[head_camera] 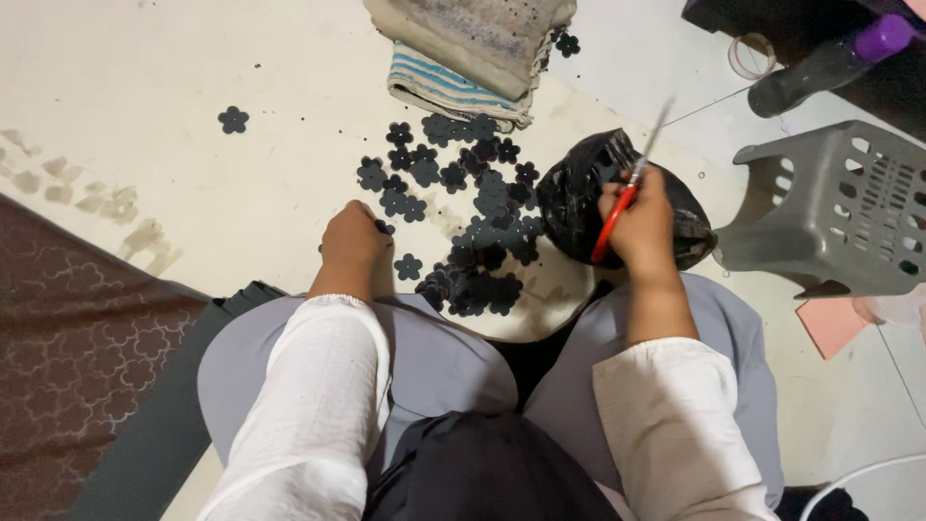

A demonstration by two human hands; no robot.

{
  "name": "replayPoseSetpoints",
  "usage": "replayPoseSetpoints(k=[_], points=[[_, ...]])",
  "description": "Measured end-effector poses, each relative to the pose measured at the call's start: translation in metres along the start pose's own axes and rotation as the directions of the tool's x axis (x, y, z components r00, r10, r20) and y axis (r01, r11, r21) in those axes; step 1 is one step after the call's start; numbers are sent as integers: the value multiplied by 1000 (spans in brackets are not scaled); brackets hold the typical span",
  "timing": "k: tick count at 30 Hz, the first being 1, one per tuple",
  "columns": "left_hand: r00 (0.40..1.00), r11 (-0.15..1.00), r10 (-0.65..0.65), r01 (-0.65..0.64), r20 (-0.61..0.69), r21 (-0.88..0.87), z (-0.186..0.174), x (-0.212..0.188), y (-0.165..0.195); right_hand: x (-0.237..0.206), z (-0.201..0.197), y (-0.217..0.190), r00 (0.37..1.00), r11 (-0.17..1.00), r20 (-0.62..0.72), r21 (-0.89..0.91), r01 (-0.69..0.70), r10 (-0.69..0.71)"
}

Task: The person sits on the floor and uses red-handled scissors to cut small flower-shaped pieces from a black fabric sheet. They repeatedly pick up the fabric, cut out shapes, and place the finished pieces on the floor.

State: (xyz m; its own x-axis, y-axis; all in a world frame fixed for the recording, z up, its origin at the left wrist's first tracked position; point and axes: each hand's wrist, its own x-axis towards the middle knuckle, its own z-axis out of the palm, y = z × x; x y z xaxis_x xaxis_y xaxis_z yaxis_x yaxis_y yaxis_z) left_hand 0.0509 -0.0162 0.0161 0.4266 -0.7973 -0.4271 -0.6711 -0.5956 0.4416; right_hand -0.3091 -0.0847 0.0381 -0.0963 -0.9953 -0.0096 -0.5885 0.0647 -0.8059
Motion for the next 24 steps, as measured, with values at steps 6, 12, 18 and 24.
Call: replayPoseSetpoints(k=[6,12,18,24], points=[[999,998,24,-22,-22,61,3,0,0,-9,7,-3,993,963,-22,242,120,-118],[975,847,160,-57,152,-528,0,-6,8,-27,35,-22,982,890,86,443,112,-166],[946,507,217,101,240,-856,9,-51,33,-65,72,-59,916,754,401,604,-256,-10],[941,433,326,-59,95,-899,18,-78,36,-82,75,-76,879,744,460,630,-223,-126]])
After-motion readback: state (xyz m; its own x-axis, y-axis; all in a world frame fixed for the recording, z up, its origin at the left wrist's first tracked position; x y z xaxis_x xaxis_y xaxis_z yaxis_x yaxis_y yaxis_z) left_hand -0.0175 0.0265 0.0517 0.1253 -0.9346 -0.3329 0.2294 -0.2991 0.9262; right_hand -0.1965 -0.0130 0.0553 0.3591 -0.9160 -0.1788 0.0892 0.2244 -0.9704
